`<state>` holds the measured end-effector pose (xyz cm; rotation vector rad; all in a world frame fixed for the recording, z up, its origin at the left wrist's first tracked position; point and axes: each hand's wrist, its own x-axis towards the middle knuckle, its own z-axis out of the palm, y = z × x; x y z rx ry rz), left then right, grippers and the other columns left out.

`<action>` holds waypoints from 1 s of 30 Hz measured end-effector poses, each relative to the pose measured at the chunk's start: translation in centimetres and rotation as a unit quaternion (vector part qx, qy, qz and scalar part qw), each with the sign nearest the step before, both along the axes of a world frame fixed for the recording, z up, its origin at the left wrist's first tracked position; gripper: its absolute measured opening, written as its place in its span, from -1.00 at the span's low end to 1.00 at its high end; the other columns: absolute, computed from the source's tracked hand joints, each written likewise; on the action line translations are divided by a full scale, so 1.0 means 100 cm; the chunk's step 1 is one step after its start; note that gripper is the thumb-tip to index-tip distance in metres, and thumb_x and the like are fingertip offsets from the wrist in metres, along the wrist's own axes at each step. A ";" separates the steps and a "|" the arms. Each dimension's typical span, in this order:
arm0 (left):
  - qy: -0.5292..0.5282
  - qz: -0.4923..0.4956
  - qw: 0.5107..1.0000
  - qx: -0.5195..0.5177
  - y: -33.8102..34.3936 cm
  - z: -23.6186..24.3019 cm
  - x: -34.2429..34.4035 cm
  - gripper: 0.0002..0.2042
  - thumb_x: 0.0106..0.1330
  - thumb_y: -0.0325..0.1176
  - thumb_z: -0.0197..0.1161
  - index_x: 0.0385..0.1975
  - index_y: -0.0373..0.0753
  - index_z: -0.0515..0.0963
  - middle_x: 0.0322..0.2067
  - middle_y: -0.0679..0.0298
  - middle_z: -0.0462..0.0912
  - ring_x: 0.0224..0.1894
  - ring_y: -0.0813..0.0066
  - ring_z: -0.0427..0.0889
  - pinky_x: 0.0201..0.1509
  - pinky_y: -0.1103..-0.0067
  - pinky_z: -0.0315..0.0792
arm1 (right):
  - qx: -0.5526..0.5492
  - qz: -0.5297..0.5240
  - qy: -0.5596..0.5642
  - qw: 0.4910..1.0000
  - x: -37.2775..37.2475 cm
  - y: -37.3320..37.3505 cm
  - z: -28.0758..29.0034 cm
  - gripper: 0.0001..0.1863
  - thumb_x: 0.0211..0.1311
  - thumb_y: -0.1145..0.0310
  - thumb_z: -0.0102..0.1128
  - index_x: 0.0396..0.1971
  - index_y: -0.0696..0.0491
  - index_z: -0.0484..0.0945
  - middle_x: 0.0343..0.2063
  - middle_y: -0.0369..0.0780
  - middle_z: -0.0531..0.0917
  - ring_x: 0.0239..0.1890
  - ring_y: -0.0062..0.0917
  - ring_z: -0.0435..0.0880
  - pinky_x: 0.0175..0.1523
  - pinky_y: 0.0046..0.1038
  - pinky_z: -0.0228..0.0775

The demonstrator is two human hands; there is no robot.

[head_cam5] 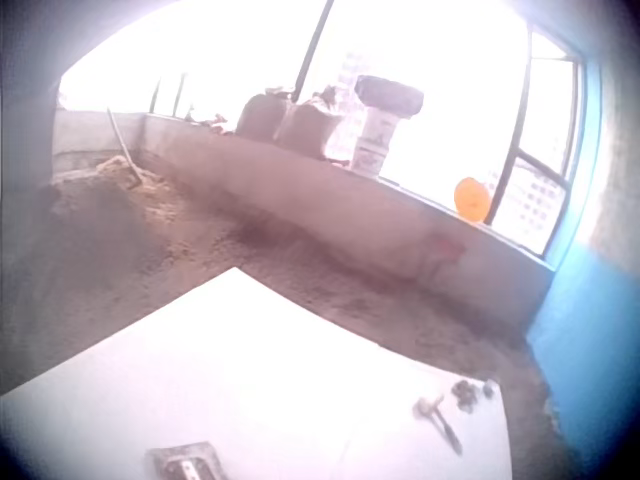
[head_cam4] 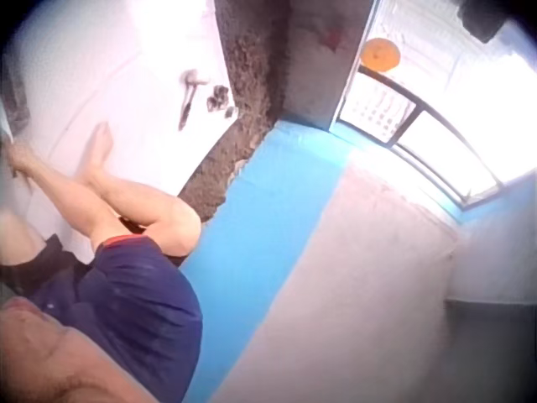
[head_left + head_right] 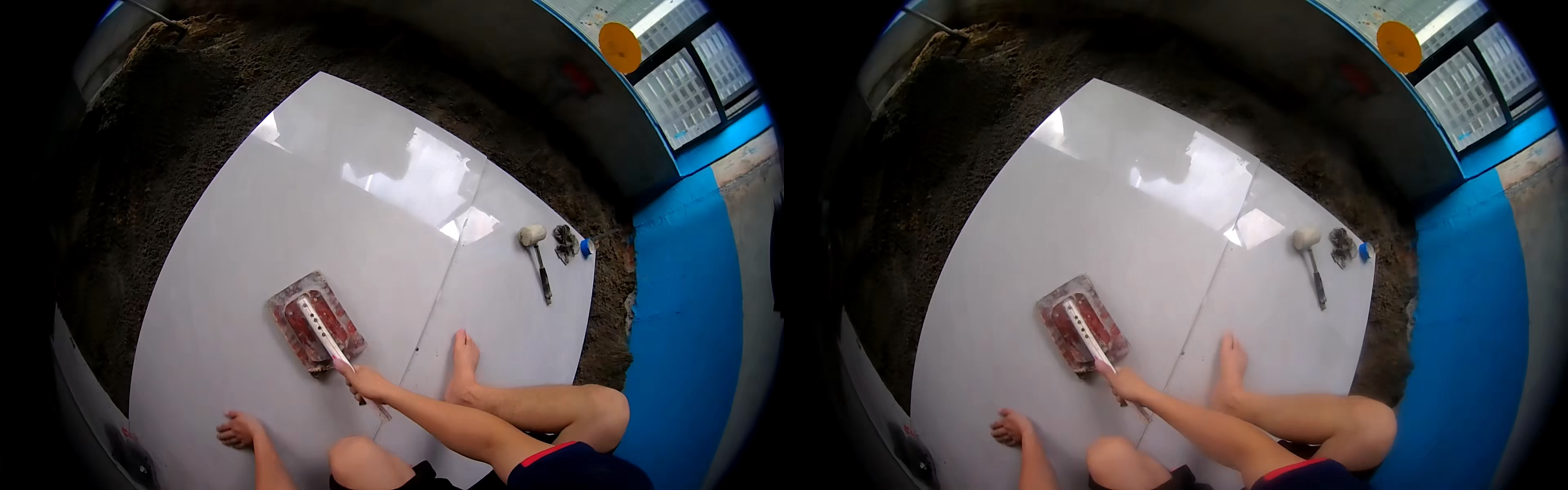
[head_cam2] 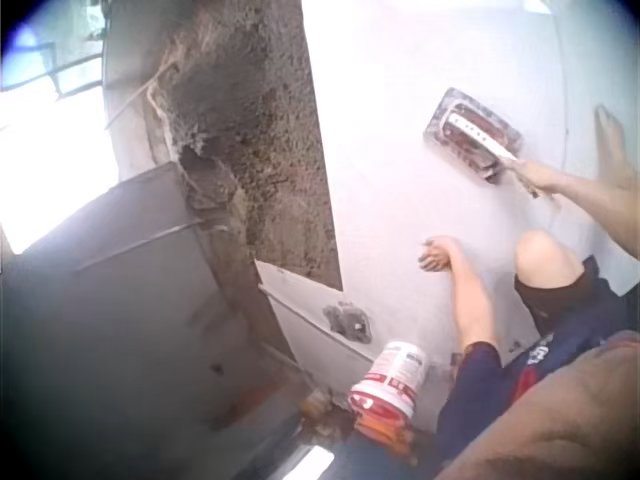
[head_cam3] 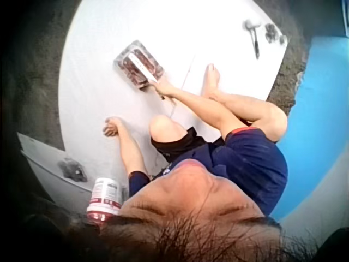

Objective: The person positions and aligns large floor tiles onto a prepared mortar bed, using a grout float to press the tiles down and tapping the edges by hand to level them.

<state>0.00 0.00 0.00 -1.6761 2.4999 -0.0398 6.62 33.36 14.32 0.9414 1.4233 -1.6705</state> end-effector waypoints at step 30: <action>-0.060 -0.057 0.991 -0.105 0.136 0.033 -0.085 -0.23 0.48 0.21 -0.18 0.50 -0.26 0.03 0.49 -0.15 0.00 0.53 -0.10 -0.02 0.52 0.08 -0.06 | 0.275 -0.165 0.118 0.940 -0.275 0.307 0.158 -0.26 0.40 -0.41 -0.24 -0.45 0.06 0.43 -0.70 -0.32 0.39 -0.75 -0.57 0.33 -0.60 -0.41 0.26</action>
